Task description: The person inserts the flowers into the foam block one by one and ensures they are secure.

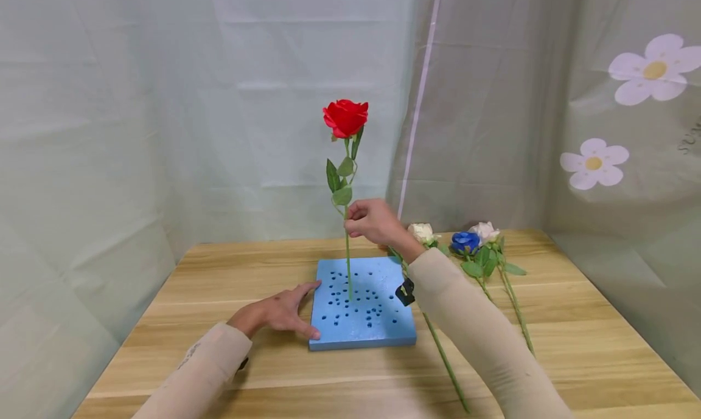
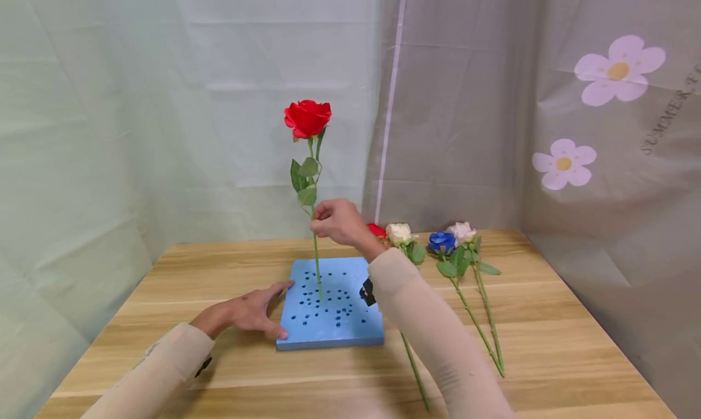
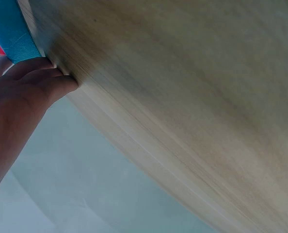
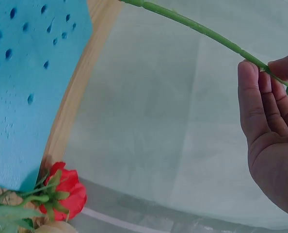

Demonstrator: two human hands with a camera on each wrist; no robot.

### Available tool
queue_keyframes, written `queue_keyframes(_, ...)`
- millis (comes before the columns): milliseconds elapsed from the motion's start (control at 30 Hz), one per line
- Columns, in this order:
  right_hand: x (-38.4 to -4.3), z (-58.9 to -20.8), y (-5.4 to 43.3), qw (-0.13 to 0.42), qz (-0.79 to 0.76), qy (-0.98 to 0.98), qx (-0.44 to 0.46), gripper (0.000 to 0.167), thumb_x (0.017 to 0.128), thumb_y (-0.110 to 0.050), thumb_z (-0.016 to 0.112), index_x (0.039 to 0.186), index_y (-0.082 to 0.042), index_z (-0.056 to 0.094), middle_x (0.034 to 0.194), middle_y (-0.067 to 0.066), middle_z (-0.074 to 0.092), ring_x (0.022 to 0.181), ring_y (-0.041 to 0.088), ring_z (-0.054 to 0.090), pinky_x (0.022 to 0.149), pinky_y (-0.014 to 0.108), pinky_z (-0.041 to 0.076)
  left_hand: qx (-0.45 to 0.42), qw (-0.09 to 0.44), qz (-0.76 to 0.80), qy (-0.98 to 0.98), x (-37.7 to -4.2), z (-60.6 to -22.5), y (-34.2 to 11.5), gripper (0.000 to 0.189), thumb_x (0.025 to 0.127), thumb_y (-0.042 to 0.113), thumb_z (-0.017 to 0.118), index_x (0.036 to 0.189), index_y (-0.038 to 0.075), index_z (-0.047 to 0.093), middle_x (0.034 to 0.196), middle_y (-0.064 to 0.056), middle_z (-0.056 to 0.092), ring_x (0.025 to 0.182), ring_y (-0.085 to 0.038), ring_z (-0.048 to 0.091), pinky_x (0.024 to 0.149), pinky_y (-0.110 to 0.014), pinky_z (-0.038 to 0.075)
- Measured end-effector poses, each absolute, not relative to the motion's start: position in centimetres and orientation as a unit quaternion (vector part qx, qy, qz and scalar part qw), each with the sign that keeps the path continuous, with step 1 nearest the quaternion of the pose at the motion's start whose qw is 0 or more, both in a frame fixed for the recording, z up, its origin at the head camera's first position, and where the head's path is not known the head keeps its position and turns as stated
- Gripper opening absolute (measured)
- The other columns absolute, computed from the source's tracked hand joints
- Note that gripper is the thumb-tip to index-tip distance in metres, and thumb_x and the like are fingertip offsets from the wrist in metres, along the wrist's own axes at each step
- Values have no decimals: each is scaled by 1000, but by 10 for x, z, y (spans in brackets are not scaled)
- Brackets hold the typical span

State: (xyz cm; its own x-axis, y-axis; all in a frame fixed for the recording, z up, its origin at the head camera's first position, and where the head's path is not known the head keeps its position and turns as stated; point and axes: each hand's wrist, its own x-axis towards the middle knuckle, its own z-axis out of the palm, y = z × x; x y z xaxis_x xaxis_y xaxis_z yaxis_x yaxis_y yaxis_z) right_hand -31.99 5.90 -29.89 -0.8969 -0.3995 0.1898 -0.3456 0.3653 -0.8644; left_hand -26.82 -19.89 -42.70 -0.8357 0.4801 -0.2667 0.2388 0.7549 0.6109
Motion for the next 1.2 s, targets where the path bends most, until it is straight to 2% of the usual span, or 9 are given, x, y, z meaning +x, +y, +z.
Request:
queue_keyframes(333,-324,-303,42,24,-539,807,-240,10,87,0,60,94,2,66,89,12,68,84,32,72,78,35,60,198,206,284,916,-270,-428,-200,118,70,56,87,159,12,22,161,-18,25,146,-37,27,115,-60,26)
queue_keyframes(600,-325,-305,31,23,-530,809,-253,11,86,0,60,95,3,66,88,11,68,76,18,69,75,29,60,207,202,280,916,-270,-430,-201,117,71,57,85,159,11,23,161,-17,26,145,-38,28,114,-60,27)
queue_keyframes(1000,-325,-313,22,24,-516,818,-253,8,88,0,61,94,0,66,86,9,67,83,30,71,75,30,59,204,199,280,917,-272,-430,-199,116,71,59,84,159,12,24,161,-17,27,145,-37,29,114,-60,27)
queue_keyframes(1200,-322,-322,21,19,-495,830,-255,8,88,-5,63,95,-2,67,86,6,67,81,24,71,70,28,56,197,202,274,919,-271,-431,-199,116,70,59,84,158,13,24,160,-17,28,144,-38,30,113,-61,28)
